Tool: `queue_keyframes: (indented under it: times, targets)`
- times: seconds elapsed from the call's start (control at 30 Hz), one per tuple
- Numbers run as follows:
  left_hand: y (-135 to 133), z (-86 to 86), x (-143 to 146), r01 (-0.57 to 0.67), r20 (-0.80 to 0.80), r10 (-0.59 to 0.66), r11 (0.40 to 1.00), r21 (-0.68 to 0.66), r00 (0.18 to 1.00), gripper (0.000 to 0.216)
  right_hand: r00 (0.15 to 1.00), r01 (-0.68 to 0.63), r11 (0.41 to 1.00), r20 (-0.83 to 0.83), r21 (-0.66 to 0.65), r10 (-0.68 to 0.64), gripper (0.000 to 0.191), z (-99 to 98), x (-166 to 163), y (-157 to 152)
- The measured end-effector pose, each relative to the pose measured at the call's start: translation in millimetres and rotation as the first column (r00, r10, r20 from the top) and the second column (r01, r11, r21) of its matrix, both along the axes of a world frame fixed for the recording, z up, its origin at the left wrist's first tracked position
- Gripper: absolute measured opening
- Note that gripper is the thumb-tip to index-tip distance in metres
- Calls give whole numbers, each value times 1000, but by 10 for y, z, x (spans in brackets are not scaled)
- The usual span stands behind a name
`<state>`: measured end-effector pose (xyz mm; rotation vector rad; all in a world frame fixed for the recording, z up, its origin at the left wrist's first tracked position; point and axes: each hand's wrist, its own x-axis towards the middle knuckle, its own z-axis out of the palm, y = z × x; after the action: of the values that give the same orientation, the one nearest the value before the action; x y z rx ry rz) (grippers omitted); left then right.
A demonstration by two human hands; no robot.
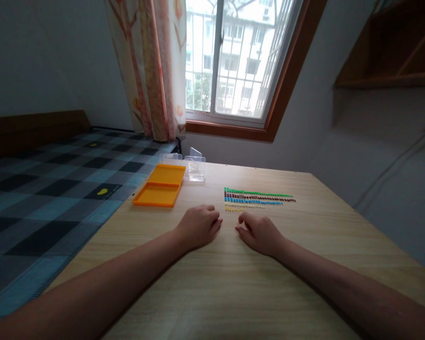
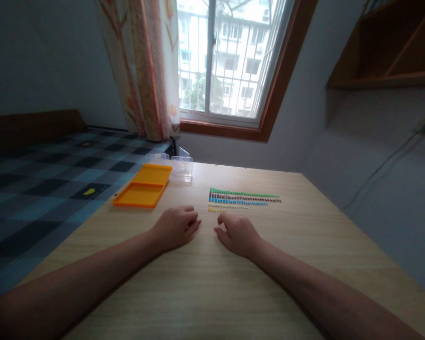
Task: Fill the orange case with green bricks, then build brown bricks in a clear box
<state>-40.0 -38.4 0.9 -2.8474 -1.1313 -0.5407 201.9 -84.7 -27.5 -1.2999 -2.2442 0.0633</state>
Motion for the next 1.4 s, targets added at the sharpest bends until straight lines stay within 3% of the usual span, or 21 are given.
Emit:
queue_keyframes:
  times: [0.13, 0.23, 0.37, 0.5, 0.63, 0.83, 1.4]
  targets:
    - [193, 126, -114, -173, -28, 176, 981, 88, 984, 34, 998, 66, 992, 30, -106, -63, 12, 3, -15, -195]
    - [441, 208, -319, -372, -47, 379, 922, 110, 924, 31, 995, 92, 982, 40, -166, -87, 14, 8, -17, -258]
    - [785, 271, -761, -536, -84, 553, 828, 163, 829, 33, 996, 87, 983, 16, -162, -86, 24, 23, -14, -248]
    - [1021, 281, -1174, -638, -43, 641, 767, 66, 766, 41, 999, 38, 983, -30, -179, -44, 32, 38, -4, -232]
    - [1162, 270, -1423, -695, -24, 695, 718, -24, 719, 44, 998, 13, 984, -53, -178, -23, 34, 42, 11, -228]
    - [1315, 236, -1662, -776, -22, 791, 592, -218, 611, 45, 996, -19, 981, -85, -191, 2, 37, 44, 26, -224]
    - [1405, 101, -1732, -720, 96, 786, 602, -346, 611, 42, 996, -33, 974, -94, -223, 12, 50, 21, 44, -201]
